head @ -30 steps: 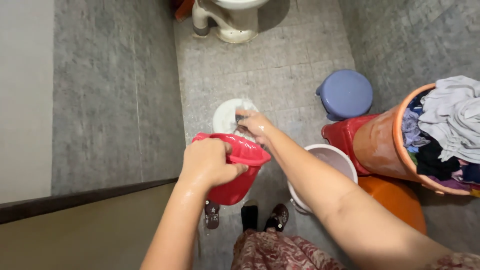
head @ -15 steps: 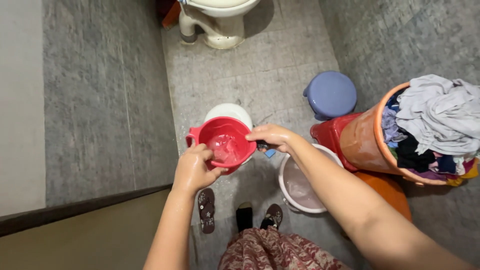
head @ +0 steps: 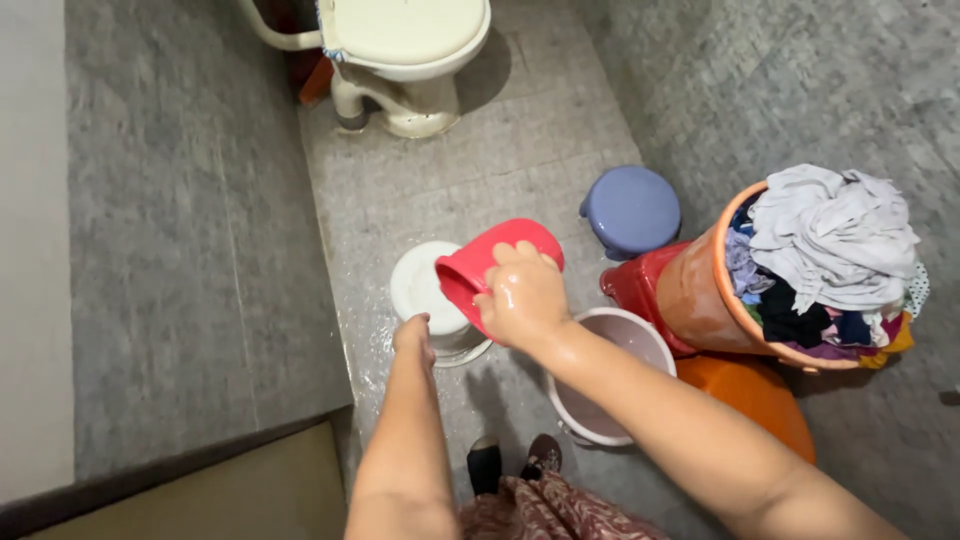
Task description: Scrubbing the interior and exterior of a plastic bucket with a scouring pad and rinsing it with water in a bathroom.
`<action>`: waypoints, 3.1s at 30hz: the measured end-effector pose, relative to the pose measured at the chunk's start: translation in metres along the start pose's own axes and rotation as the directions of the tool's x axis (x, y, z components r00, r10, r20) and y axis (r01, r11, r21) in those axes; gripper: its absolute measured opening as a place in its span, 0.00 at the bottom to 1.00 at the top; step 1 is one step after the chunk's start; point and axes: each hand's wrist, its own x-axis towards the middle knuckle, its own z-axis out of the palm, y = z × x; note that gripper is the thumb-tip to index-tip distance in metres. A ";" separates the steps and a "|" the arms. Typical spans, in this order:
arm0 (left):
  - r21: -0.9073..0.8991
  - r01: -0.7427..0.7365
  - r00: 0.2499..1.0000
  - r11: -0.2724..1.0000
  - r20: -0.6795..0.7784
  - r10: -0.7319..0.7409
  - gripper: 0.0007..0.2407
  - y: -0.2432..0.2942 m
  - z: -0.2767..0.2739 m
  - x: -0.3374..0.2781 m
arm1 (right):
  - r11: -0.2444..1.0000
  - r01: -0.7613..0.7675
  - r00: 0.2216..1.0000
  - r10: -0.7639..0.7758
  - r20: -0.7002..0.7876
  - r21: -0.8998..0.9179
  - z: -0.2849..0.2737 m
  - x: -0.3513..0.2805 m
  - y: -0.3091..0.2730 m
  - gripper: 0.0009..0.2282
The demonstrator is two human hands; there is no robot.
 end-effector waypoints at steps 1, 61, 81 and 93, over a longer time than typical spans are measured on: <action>-0.065 0.059 0.998 0.996 0.013 -0.059 0.18 0.001 0.013 0.007 | 0.999 0.049 0.998 -0.049 -0.048 -0.015 -0.009 0.005 -0.007 0.08; 0.882 -0.450 0.701 0.137 0.254 0.667 0.15 0.146 -0.154 -0.229 | 0.502 -0.672 0.731 0.330 0.597 0.544 0.290 0.020 0.160 0.18; 0.609 -0.769 0.631 0.195 0.671 0.390 0.12 0.014 -0.037 -0.270 | 0.864 0.280 0.915 -0.372 0.155 0.419 0.120 -0.145 0.133 0.13; 0.859 -0.506 0.856 0.075 0.489 0.169 0.19 -0.062 -0.039 -0.245 | 0.934 -0.295 0.775 0.357 0.522 -0.202 0.169 -0.252 0.255 0.08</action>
